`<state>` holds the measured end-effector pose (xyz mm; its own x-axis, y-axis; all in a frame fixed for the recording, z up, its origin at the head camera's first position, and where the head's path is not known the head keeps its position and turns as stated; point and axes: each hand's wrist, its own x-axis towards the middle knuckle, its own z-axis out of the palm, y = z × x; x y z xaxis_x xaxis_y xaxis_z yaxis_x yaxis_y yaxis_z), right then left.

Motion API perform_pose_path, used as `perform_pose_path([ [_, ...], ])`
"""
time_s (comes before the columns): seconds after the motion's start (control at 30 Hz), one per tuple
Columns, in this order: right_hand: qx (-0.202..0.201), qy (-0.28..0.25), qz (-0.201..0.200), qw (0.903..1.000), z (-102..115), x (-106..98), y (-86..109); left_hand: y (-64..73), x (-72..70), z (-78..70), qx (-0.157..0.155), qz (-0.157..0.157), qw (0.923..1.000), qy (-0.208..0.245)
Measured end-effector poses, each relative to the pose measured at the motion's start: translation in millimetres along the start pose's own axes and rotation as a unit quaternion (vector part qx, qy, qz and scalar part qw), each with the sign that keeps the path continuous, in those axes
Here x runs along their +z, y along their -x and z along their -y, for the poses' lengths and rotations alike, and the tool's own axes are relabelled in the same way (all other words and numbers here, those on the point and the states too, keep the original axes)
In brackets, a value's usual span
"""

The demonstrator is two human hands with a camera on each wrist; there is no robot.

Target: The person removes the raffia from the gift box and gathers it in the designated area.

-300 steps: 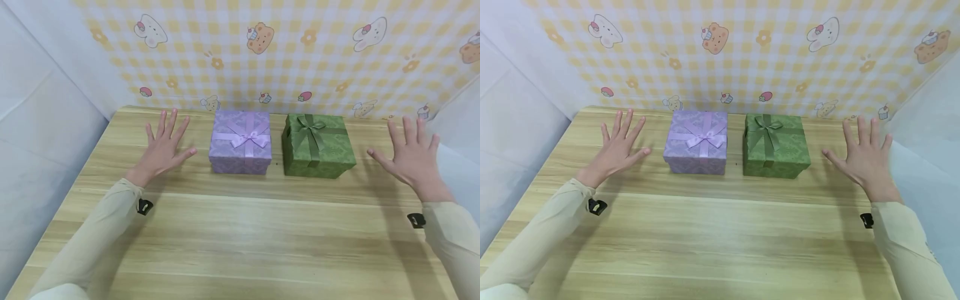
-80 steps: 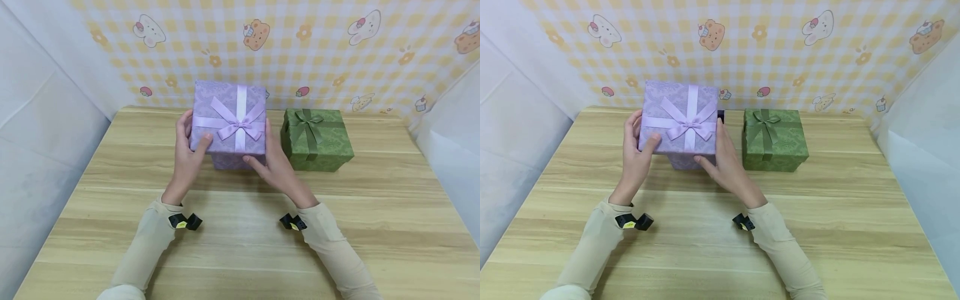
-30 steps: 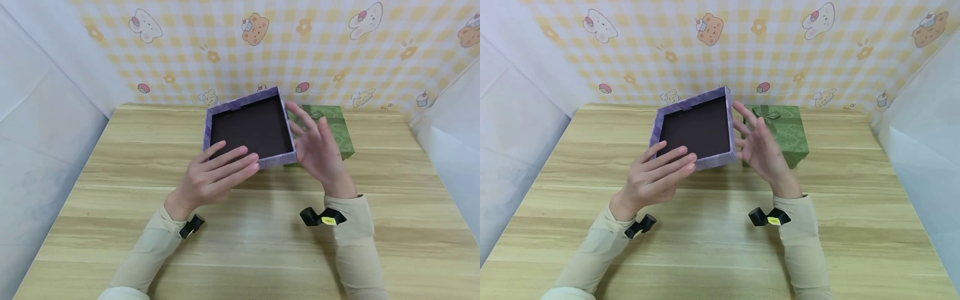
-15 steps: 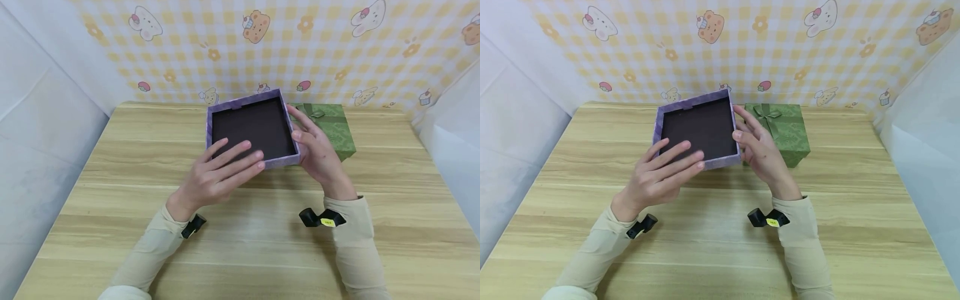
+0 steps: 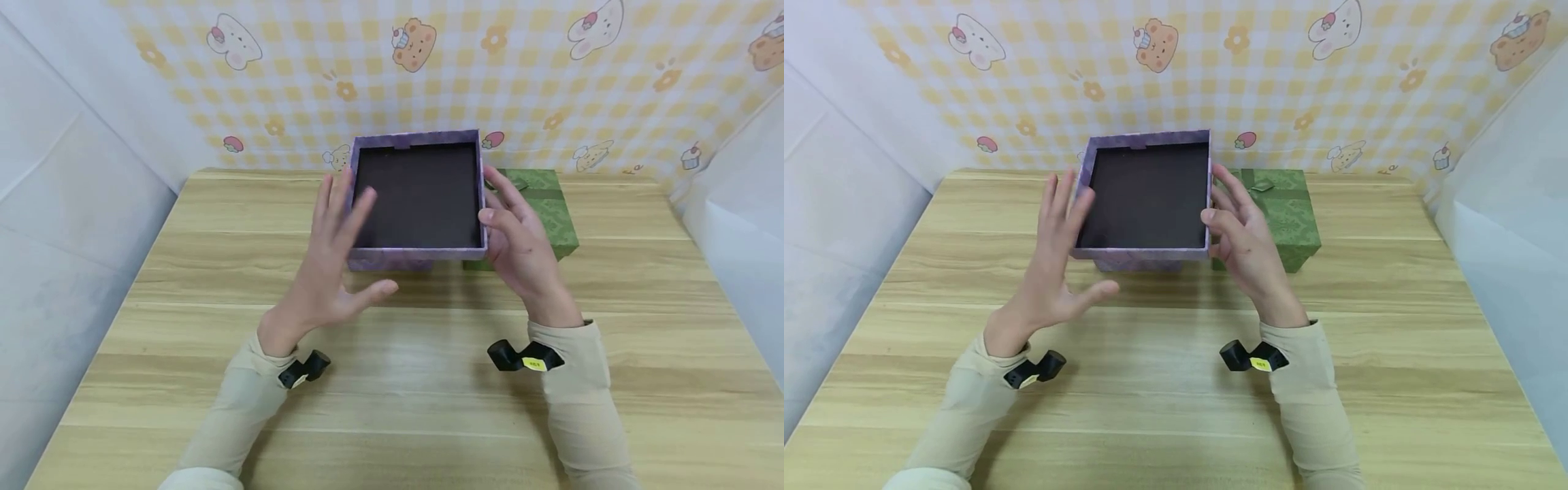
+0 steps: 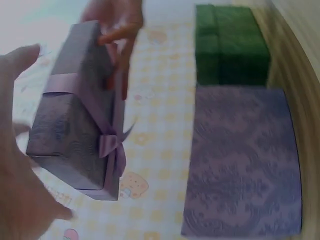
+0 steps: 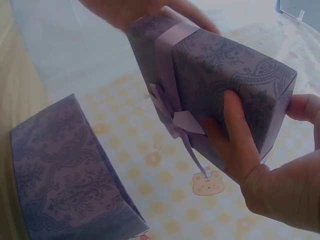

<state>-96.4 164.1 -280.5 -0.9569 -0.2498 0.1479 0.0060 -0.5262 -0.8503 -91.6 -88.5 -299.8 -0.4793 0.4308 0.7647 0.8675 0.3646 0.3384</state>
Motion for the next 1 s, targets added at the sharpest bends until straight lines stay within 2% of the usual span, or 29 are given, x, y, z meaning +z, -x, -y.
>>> perform_pose_path([
  [0.03, -0.002, -0.001, -0.001, 1.0, 0.3, -0.1, 0.3, 0.5, -2.5, -1.1, -0.043, 0.012, 0.9982, 0.041],
  [0.07, -0.004, -0.001, -0.001, 1.0, 0.6, 0.0, 0.5, 1.0, -4.7, -1.8, -0.086, 0.019, 0.9921, 0.09],
  [0.1, -0.005, 0.001, 0.0, 1.0, 0.8, 0.2, 0.8, 1.9, -6.7, -2.5, -0.13, 0.029, 0.9815, 0.137],
  [0.13, -0.005, 0.002, 0.001, 1.0, 0.8, 0.5, 0.9, 2.8, -8.8, -3.1, -0.175, 0.038, 0.9663, 0.185],
  [0.17, -0.005, 0.002, 0.002, 1.0, 0.6, 0.9, 0.8, 3.3, -10.4, -2.8, -0.215, 0.042, 0.948, 0.231],
  [0.23, -0.003, 0.004, 0.003, 1.0, -0.2, 2.0, 0.5, 3.3, -13.8, -1.7, -0.275, 0.045, 0.9116, 0.303],
  [0.3, 0.0, 0.006, 0.004, 1.0, -1.6, 3.4, 0.0, 3.1, -17.3, 0.6, -0.312, 0.05, 0.8869, 0.337],
  [0.33, 0.002, 0.006, 0.005, 1.0, -2.4, 4.0, -0.1, 3.1, -19.2, 1.7, -0.326, 0.055, 0.8775, 0.347],
  [0.43, 0.005, 0.01, 0.01, 0.9999, -5.3, 6.4, -0.4, 4.4, -24.9, 4.6, -0.359, 0.079, 0.8572, 0.361],
  [0.53, 0.009, 0.011, 0.013, 0.9998, -8.7, 8.7, -0.7, 6.1, -28.4, 7.9, -0.382, 0.092, 0.8294, 0.398],
  [0.57, 0.01, 0.013, 0.014, 0.9998, -9.9, 9.4, -1.0, 6.5, -29.1, 8.8, -0.391, 0.092, 0.8227, 0.403],
  [0.6, 0.01, 0.015, 0.014, 0.9997, -11.2, 10.0, -1.3, 7.0, -29.6, 9.7, -0.399, 0.091, 0.8192, 0.402],
  [0.67, 0.011, 0.017, 0.014, 0.9997, -13.7, 11.3, -1.9, 7.3, -30.1, 11.3, -0.414, 0.085, 0.8191, 0.388],
  [0.8, 0.01, 0.019, 0.015, 0.9997, -18.1, 13.0, -3.0, 8.1, -30.0, 13.6, -0.425, 0.084, 0.833, 0.344],
  [0.9, 0.011, 0.013, 0.015, 0.9997, -20.5, 13.1, -3.7, 8.2, -29.4, 14.7, -0.42, 0.078, 0.8393, 0.337],
  [1.0, 0.014, 0.01, 0.018, 0.9997, -22.0, 12.8, -4.0, 8.0, -28.9, 15.6, -0.418, 0.071, 0.8412, 0.335],
])
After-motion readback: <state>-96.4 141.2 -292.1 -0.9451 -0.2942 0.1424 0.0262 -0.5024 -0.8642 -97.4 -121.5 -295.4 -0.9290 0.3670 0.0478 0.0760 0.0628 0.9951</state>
